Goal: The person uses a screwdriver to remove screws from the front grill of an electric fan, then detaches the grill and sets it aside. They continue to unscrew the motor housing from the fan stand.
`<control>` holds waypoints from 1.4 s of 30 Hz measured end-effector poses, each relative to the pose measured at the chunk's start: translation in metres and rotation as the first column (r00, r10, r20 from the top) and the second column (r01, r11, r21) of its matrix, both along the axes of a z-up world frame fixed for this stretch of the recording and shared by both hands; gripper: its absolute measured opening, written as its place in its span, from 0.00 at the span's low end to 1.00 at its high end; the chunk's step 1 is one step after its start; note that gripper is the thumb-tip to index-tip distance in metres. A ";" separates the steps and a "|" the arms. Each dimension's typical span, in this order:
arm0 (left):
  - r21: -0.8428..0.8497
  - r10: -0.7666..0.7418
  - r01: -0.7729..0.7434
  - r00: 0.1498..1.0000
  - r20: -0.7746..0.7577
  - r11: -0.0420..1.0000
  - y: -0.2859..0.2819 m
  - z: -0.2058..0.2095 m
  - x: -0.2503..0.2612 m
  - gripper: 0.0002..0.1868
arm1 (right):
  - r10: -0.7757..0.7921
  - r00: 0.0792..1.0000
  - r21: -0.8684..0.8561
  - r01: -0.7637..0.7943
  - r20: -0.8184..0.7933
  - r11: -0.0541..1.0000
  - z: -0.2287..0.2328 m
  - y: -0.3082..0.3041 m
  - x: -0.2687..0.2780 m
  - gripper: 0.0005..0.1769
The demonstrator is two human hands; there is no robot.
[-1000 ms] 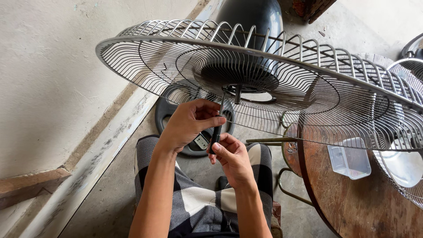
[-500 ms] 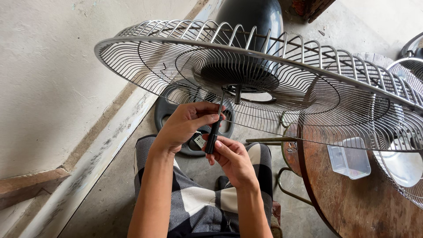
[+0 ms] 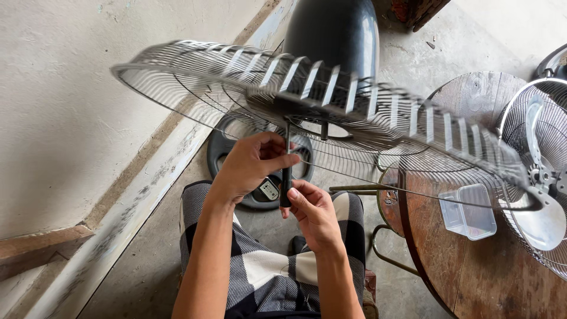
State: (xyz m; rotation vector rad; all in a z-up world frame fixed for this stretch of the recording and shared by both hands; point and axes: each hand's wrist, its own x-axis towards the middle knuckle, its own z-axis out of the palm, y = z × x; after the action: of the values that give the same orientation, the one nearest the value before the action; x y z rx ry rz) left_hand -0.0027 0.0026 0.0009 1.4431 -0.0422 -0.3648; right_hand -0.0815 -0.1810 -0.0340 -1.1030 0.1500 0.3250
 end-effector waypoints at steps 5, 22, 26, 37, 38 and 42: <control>-0.062 0.016 -0.015 1.000 0.022 0.998 -0.005 -0.003 0.008 0.20 | -0.044 0.999 -0.106 0.046 0.017 0.993 -0.003 -0.002 0.007 0.14; -0.361 0.366 -0.365 0.928 -0.068 0.858 -0.031 -0.019 0.034 0.15 | -0.083 0.997 0.042 0.083 -0.002 0.996 -0.008 0.005 0.009 0.17; -0.379 0.376 -0.384 0.921 -0.100 0.842 -0.029 -0.015 0.033 0.12 | -0.068 0.998 0.041 0.069 -0.004 0.997 -0.007 0.002 0.010 0.16; -0.387 0.384 -0.386 0.919 -0.088 0.837 -0.030 -0.011 0.030 0.09 | -0.045 0.999 -0.083 0.046 0.007 0.996 0.003 -0.004 0.012 0.15; -0.391 0.385 -0.388 0.918 -0.089 0.835 -0.029 -0.012 0.031 0.09 | -0.051 0.999 -0.112 0.051 0.002 0.992 0.003 -0.005 0.012 0.16; -0.373 0.387 -0.388 0.918 -0.081 0.843 -0.029 -0.016 0.032 0.09 | -0.037 0.999 -0.178 0.040 0.019 0.983 0.003 -0.012 0.010 0.17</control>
State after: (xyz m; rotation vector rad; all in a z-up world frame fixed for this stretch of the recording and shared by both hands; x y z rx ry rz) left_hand 0.0292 -0.0263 -0.0154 1.0278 0.1739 -0.0168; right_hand -0.0714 -0.1928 -0.0313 -1.2776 0.1897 0.2720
